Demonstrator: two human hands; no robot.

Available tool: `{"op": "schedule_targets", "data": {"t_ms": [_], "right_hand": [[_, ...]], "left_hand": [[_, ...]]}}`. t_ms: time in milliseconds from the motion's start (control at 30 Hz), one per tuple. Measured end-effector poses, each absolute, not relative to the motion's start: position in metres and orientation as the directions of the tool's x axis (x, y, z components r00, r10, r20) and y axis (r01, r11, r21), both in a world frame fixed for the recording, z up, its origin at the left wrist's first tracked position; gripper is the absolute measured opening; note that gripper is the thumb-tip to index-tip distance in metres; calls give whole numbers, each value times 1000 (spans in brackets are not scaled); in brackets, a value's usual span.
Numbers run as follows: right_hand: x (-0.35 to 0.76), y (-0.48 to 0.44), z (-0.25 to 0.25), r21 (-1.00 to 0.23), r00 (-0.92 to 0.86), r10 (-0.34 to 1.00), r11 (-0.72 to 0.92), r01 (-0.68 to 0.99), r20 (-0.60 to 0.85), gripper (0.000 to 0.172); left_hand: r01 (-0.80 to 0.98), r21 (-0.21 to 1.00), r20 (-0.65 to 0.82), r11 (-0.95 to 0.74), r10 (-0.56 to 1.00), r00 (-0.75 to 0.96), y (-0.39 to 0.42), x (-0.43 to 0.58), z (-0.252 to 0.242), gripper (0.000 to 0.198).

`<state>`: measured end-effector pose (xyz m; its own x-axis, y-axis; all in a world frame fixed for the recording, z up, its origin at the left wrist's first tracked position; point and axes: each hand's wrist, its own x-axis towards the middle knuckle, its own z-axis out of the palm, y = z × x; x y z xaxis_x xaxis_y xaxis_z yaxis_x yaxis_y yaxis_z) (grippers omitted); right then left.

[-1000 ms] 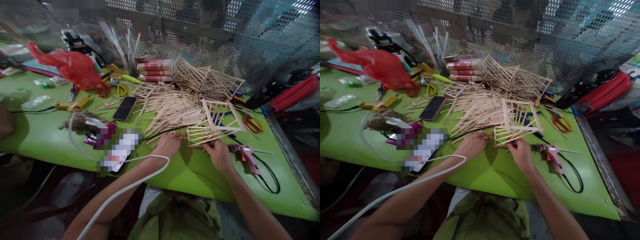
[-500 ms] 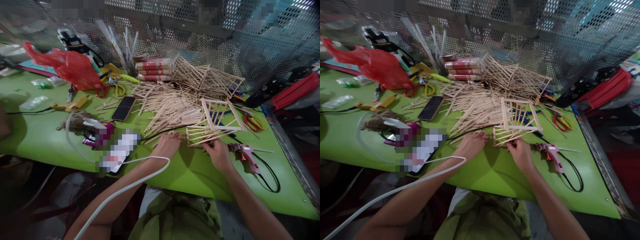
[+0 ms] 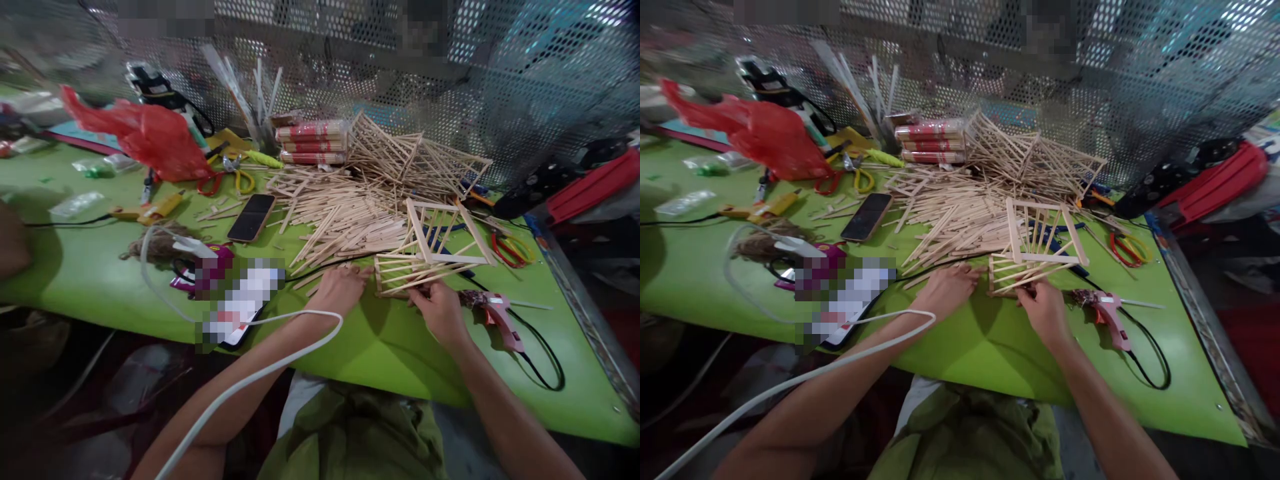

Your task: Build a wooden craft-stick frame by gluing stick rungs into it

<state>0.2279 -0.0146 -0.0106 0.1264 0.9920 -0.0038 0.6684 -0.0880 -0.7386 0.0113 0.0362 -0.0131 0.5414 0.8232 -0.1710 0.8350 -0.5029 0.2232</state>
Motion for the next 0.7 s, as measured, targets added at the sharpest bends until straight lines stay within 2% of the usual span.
{"op": "schedule_targets", "data": {"t_ms": [367,700], "right_hand": [[227,-15,-11,-753,139,990,-96,651,-7,47],[229,-14,-11,-738,110,994,-68,671,9,39]], "left_hand": [[859,231,-192,-457,844,500,28,7,-5,40],[858,217,-179,-466,845,504,24,3,-7,42]]}}
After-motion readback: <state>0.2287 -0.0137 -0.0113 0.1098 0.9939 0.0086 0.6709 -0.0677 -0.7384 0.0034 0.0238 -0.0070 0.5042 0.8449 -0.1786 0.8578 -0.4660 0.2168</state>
